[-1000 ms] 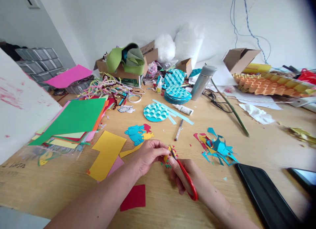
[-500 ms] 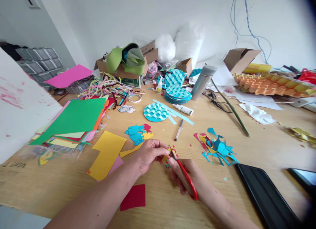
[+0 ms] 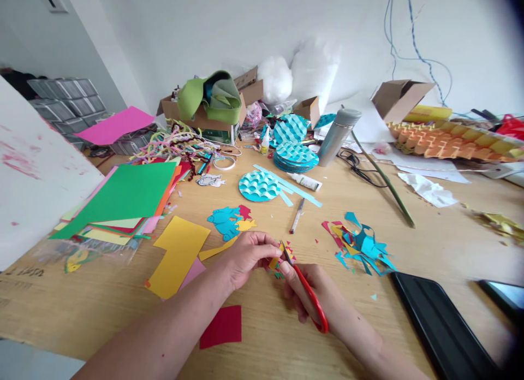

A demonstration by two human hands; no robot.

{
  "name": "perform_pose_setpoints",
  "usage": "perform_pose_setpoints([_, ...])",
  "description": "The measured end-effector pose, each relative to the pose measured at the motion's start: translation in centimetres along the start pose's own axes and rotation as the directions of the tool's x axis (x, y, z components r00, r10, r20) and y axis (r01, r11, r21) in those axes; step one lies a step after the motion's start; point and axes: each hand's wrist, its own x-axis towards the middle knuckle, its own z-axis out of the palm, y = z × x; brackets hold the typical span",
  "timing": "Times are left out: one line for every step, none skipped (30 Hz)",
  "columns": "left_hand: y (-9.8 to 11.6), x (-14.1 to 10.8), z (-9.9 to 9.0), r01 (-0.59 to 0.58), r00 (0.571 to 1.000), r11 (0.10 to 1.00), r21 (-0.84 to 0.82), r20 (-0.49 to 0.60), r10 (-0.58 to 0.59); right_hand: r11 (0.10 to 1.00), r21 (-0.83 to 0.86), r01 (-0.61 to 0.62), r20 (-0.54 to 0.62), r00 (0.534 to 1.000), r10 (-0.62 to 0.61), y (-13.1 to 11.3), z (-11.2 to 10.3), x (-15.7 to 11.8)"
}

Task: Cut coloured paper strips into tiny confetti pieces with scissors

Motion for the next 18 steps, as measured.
perform_pose_setpoints([0.01,0.0,0.01,-0.001,1.0,1.0,0.001,-0.002,0.001,1.0,-0.007,0.004,-0.001,1.0,-0.004,0.01,-0.02,-0.01])
perform_pose_setpoints([0.02,0.01,0.02,0.0,1.0,1.0,0.003,-0.002,0.0,1.0,-0.012,0.008,0.0,1.0,-0.008,0.02,-0.03,-0.02])
perform_pose_setpoints([0.03,0.02,0.03,0.0,1.0,1.0,0.005,-0.002,0.0,1.0,-0.013,0.009,0.001,1.0,-0.009,0.04,-0.04,-0.03])
perform_pose_setpoints([0.03,0.03,0.02,0.001,1.0,1.0,0.005,-0.002,-0.001,1.0,-0.01,0.005,0.001,1.0,-0.005,0.05,-0.04,-0.04])
perform_pose_setpoints([0.02,0.04,0.0,0.001,1.0,1.0,0.007,-0.001,-0.001,1.0,-0.005,-0.001,0.002,1.0,0.001,0.04,-0.04,-0.06])
perform_pose_setpoints([0.01,0.06,-0.02,0.001,1.0,1.0,0.009,0.002,-0.001,1.0,0.003,-0.012,0.004,1.0,0.012,0.02,-0.03,-0.07])
perform_pose_setpoints([-0.02,0.08,-0.05,0.0,1.0,1.0,0.012,0.004,0.0,1.0,0.011,-0.026,0.005,1.0,0.026,-0.02,-0.03,-0.09])
perform_pose_setpoints([-0.04,0.1,-0.09,-0.001,1.0,1.0,0.015,0.006,0.001,0.999,0.016,-0.04,0.006,0.999,0.04,-0.09,-0.02,-0.1])
perform_pose_setpoints([-0.07,0.12,-0.12,-0.001,1.0,1.0,0.019,0.005,0.001,0.999,0.02,-0.051,0.006,0.999,0.05,-0.16,-0.02,-0.11])
perform_pose_setpoints([-0.09,0.13,-0.14,-0.001,1.0,1.0,0.023,0.004,0.001,0.998,0.024,-0.06,0.007,0.998,0.06,-0.24,-0.03,-0.13])
perform_pose_setpoints([-0.11,0.14,-0.16,-0.001,1.0,1.0,0.024,0.004,0.001,0.997,0.03,-0.069,0.008,0.998,0.069,-0.3,-0.04,-0.13])
perform_pose_setpoints([-0.12,0.15,-0.16,-0.001,1.0,1.0,0.023,0.004,0.001,0.997,0.037,-0.074,0.007,0.997,0.074,-0.35,-0.04,-0.14])
perform_pose_setpoints([-0.13,0.14,-0.17,-0.003,1.0,1.0,0.021,0.005,0.003,0.996,0.045,-0.076,0.008,0.997,0.076,-0.37,-0.05,-0.14])
perform_pose_setpoints([-0.14,0.14,-0.16,-0.005,1.0,1.0,0.019,0.007,0.005,0.996,0.054,-0.077,0.009,0.997,0.076,-0.36,-0.05,-0.13])
perform_pose_setpoints([-0.14,0.13,-0.16,-0.007,1.0,1.0,0.017,0.006,0.007,0.995,0.06,-0.075,0.009,0.997,0.075,-0.33,-0.04,-0.13])
perform_pose_setpoints([-0.15,0.13,-0.16,-0.009,1.0,1.0,0.016,0.004,0.008,0.995,0.062,-0.073,0.006,0.997,0.072,-0.29,-0.02,-0.12])
perform_pose_setpoints([-0.15,0.12,-0.17,-0.008,1.0,1.0,0.016,0.001,0.008,0.995,0.064,-0.072,0.004,0.997,0.072,-0.25,0.0,-0.12])
perform_pose_setpoints([-0.16,0.12,-0.17,-0.006,1.0,1.0,0.016,-0.002,0.006,0.995,0.068,-0.074,0.004,0.997,0.074,-0.22,0.03,-0.12])
